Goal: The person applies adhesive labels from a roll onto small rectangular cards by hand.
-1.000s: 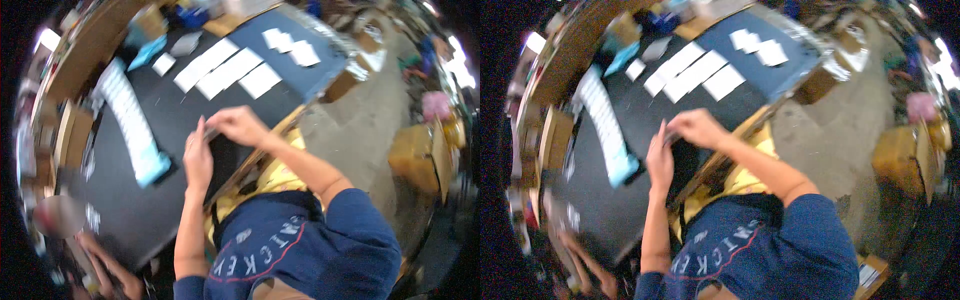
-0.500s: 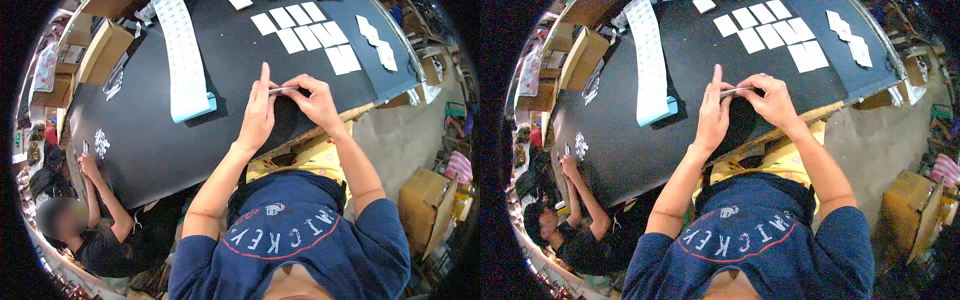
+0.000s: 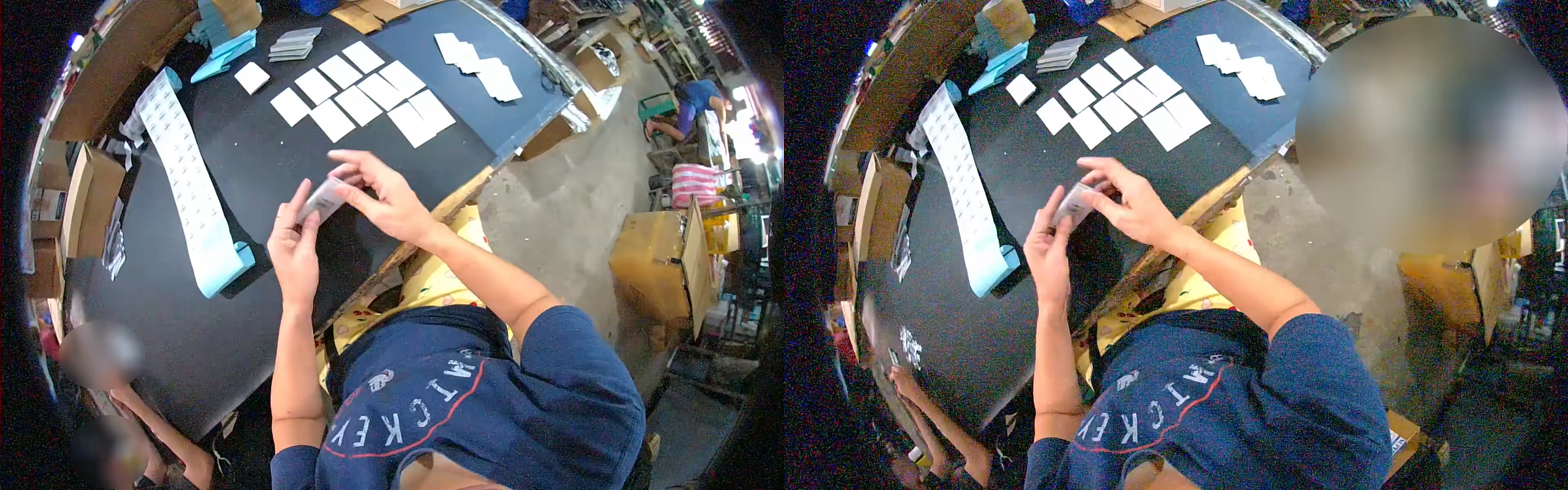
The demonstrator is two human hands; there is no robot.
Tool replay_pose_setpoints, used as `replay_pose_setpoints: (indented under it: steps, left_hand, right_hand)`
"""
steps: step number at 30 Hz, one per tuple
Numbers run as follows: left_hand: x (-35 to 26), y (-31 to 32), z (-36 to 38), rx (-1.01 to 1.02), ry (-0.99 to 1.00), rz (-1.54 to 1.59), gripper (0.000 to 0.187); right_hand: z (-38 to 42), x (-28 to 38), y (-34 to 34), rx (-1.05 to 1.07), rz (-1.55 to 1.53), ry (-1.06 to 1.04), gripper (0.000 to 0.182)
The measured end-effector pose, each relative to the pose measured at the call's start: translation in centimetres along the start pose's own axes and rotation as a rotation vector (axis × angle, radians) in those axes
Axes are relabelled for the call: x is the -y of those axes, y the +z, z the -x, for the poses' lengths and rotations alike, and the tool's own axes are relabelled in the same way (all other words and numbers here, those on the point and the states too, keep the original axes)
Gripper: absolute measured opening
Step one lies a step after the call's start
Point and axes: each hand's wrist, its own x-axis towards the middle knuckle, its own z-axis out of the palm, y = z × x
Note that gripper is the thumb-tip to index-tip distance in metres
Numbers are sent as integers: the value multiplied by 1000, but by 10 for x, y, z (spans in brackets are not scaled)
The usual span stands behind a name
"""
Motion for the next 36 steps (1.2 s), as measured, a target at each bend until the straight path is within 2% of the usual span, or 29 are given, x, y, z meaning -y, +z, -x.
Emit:
replay_pose_setpoints:
  steps: [2,4,6,8,9,10,11,12,14,15,16,17,18,20,21,22,24,26,28,31,32,33,36]
  left_hand:
    - [-10,8,0,-21,-155,399,40]
    - [-16,22,1,-36,-158,489,41]
    - [-14,37,5,-43,-171,500,45]
    - [-19,38,5,92,-199,348,48]
    - [-27,36,7,116,-211,324,49]
    - [-37,30,10,106,-211,324,49]
    - [-47,19,14,140,-141,253,49]
    - [-52,6,16,161,-72,174,48]
    - [-57,-32,17,191,-11,-33,44]
    - [-62,-48,19,84,-3,-102,44]
    - [-67,-68,22,-25,3,-175,43]
    - [-70,-89,23,-141,9,-269,43]
    - [-69,-111,22,-250,50,-340,42]
    - [-56,-155,32,-414,23,-362,44]
    - [-51,-172,36,-492,-40,-430,46]
    - [-44,-187,40,-563,-103,-491,48]
    - [-27,-205,47,-581,-152,-453,53]
    - [-19,-206,46,-460,-287,-215,56]
    - [-13,-198,34,-396,-302,-41,59]
    - [6,-203,10,-337,-335,6,63]
    - [6,-202,2,-318,-325,-16,66]
    - [6,-201,-4,-299,-314,-41,68]
    - [-11,-192,-16,-259,-304,-156,74]
  right_hand:
    - [2,-3,-1,-22,-100,-13,23]
    - [8,-3,-4,-42,-196,144,20]
    - [7,-1,-11,-37,-186,113,17]
    - [-2,5,-19,-124,-206,35,14]
    - [-10,21,-30,-163,-37,79,14]
    - [-24,23,-48,-191,-14,96,17]
    - [-40,25,-81,-160,347,59,21]
    - [-60,25,-104,-229,324,-133,28]
    - [-92,40,-154,-256,594,-186,39]
    - [-107,48,-179,-245,593,-47,40]
    - [-126,44,-217,-197,630,-1,39]
    - [-130,51,-227,-219,661,-56,38]
    - [-146,44,-262,-153,682,52,41]
    - [-166,24,-301,-309,768,146,64]
    - [-161,31,-278,-410,870,65,74]
    - [-152,35,-253,-440,838,-32,80]
    - [-149,24,-230,-376,959,-136,82]
    - [-122,32,-156,-227,749,-127,79]
    - [-113,18,-103,-20,515,-88,72]
    - [-85,16,-12,236,337,83,60]
    - [-83,6,5,373,357,27,62]
    - [-74,6,31,365,158,112,62]
    - [-60,-4,76,435,145,86,56]
